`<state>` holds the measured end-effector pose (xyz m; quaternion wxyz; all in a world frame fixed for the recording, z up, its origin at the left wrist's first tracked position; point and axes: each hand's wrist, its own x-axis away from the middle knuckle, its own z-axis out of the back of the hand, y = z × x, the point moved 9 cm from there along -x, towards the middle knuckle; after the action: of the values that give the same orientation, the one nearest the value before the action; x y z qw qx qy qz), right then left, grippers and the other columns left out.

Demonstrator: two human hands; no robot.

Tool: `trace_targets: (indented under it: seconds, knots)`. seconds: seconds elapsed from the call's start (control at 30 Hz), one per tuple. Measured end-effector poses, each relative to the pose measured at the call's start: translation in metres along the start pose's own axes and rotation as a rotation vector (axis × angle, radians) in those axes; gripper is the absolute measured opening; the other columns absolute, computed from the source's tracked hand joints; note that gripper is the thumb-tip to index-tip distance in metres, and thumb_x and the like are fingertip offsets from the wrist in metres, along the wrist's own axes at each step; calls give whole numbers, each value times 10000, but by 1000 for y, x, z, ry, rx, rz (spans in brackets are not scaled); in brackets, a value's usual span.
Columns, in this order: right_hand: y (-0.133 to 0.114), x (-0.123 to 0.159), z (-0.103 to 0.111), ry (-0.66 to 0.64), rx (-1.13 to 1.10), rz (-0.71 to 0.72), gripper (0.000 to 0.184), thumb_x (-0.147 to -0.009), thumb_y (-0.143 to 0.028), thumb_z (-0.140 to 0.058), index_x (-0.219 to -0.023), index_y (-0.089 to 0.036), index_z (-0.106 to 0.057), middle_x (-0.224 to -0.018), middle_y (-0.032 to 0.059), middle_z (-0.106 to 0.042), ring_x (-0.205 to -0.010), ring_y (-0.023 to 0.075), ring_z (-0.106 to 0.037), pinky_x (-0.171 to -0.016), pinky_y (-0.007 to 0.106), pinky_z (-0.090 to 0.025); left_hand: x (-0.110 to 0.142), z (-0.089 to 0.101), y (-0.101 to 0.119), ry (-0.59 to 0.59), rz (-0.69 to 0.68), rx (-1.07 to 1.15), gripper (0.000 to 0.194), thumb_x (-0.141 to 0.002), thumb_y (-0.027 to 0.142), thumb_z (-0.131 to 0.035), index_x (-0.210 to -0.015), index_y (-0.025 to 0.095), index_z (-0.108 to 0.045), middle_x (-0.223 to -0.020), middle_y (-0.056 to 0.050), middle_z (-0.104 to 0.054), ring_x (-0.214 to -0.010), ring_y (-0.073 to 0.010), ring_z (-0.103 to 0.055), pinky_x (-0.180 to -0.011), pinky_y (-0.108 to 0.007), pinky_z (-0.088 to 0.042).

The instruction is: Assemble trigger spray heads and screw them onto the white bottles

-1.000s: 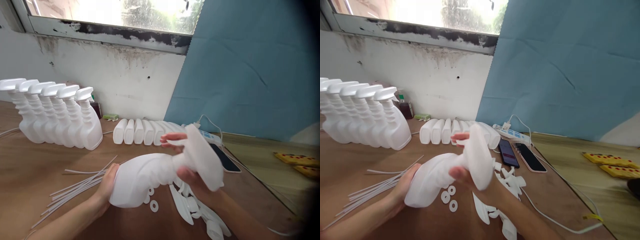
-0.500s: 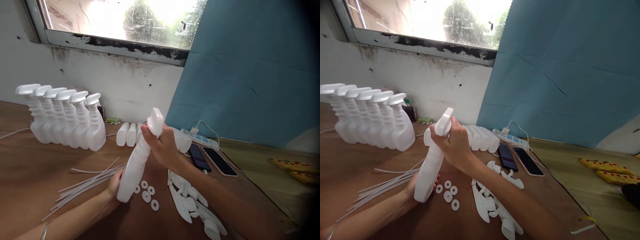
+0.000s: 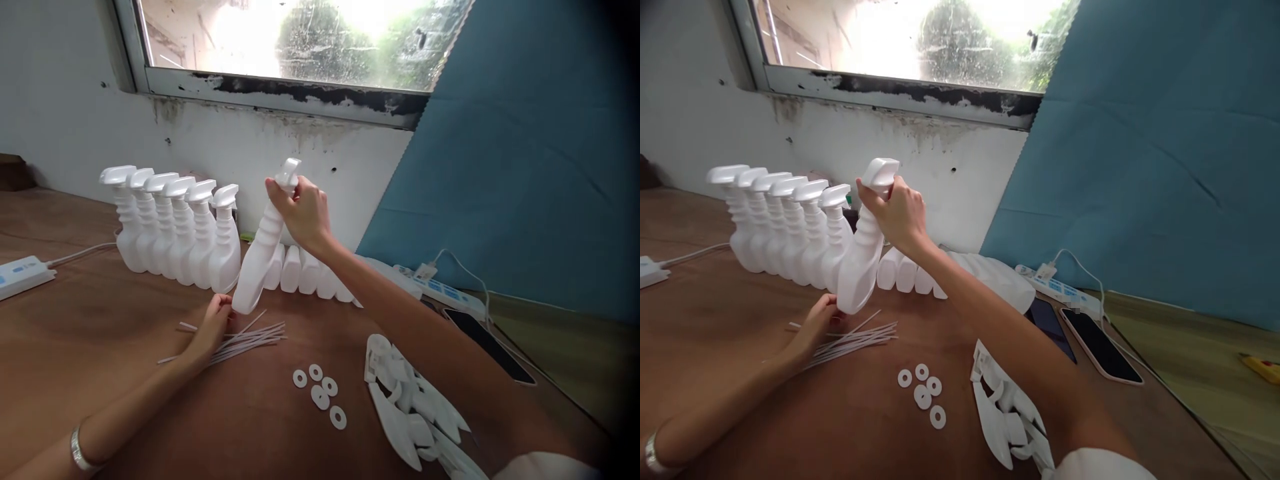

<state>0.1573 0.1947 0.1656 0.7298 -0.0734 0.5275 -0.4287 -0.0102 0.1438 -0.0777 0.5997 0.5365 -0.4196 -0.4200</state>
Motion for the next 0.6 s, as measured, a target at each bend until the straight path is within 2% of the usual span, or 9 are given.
trace_targets:
  seconds: [0.13,0.3,0.6]
  knots:
    - [5,-5,-26,-20,28,41,390,-795,-535,-529,-648,-217,-357,-645,-1,-497,-596,137,-478,-556,282,-328,-7,1,8,-115,-217,-347,187,-668,270,-521,-837,190,-523,-830,-33,-581,-818,-237,-534,-772,-361,-392]
    - [22,-7,-55,-61,50,54,382,-801,-511,-529,-661,-226,-317,-713,22,-541,-656,156,-497,-584,290,-352,1,-13,10,-228,-385,-690,182,-685,330,-556,-772,170,-555,-843,-89,-554,-867,-306,-474,-819,-441,-349]
    - [51,-9,-97,-127,31,58,378,-786,-519,-557,-708,-214,-347,-823,75,-593,-746,193,-541,-623,306,-394,23,-30,14,-373,-524,-954,215,-809,360,-481,-833,154,-538,-886,-97,-533,-863,-266,-466,-770,-379,-386]
